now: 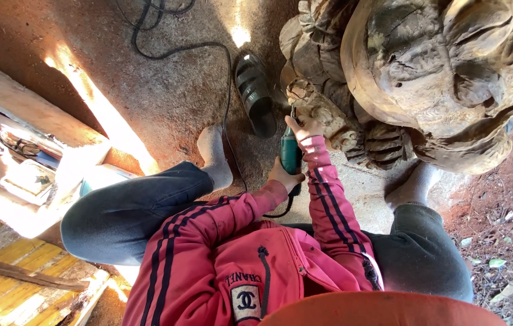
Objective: Carving details into a large wooden sculpture using a handheld rotary tool
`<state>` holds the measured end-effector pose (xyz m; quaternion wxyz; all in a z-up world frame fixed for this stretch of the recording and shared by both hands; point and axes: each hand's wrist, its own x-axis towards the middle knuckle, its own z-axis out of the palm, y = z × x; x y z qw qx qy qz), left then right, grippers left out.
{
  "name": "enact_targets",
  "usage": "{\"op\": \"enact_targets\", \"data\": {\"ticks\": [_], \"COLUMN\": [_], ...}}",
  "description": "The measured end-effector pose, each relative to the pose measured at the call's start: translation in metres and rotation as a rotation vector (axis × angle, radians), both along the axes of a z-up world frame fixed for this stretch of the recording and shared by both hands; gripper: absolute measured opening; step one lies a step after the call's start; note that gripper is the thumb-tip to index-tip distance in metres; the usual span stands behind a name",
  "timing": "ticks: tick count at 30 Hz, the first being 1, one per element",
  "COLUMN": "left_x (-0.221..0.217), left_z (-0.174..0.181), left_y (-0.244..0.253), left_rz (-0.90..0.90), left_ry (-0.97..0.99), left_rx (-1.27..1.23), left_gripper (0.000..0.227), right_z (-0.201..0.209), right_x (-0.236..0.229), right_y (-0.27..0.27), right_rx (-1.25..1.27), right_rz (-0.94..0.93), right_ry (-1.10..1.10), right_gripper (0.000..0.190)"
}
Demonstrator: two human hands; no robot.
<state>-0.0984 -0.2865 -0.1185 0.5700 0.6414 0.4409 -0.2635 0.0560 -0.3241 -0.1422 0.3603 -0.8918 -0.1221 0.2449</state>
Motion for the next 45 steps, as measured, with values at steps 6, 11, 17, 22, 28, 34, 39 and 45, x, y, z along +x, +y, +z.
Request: {"op": "enact_targets", "data": {"ticks": [6,11,17,22,28,34,39,45], "left_x": [0.007,0.009,0.007,0.003,0.007,0.01,0.009,0.006], "left_z": [0.019,0.02,0.019,0.014,0.028,0.042,0.042,0.039], "left_y": [0.022,0.031,0.033,0.03,0.032,0.026,0.022,0.016], "left_rz": [-0.093,-0.152,-0.178,-0.155,-0.12,-0.084,-0.05,0.003], "left_ry": [-0.032,0.001,0.005,0.018,0.014,0.018,0.031,0.009], "left_rx": [-0.026,0.016,0.017,-0.001,-0.055,-0.057,-0.051,-0.071], "left_gripper": [0.091,0.097,0.1,0.102,0.106,0.095,0.09,0.084], "right_z": [0.001,0.027,0.008,0.007,0.002,0.002,0.0,0.004], "right_x": [-0.003,-0.004,-0.002,0.0,-0.001,0.001,0.001,0.003], "right_y": [-0.003,0.007,0.005,0.007,0.006,0.005,0.003,0.003], "right_rx": [0.052,0.087,0.088,0.107,0.13,0.087,0.087,0.106], "right_rz": [-0.167,-0.229,-0.215,-0.208,-0.176,-0.114,-0.086,-0.058], "right_ry": [0.06,0.084,0.053,0.061,0.04,0.027,0.025,0.091], "right_gripper": [0.065,0.065,0.067,0.069,0.07,0.073,0.072,0.074]}}
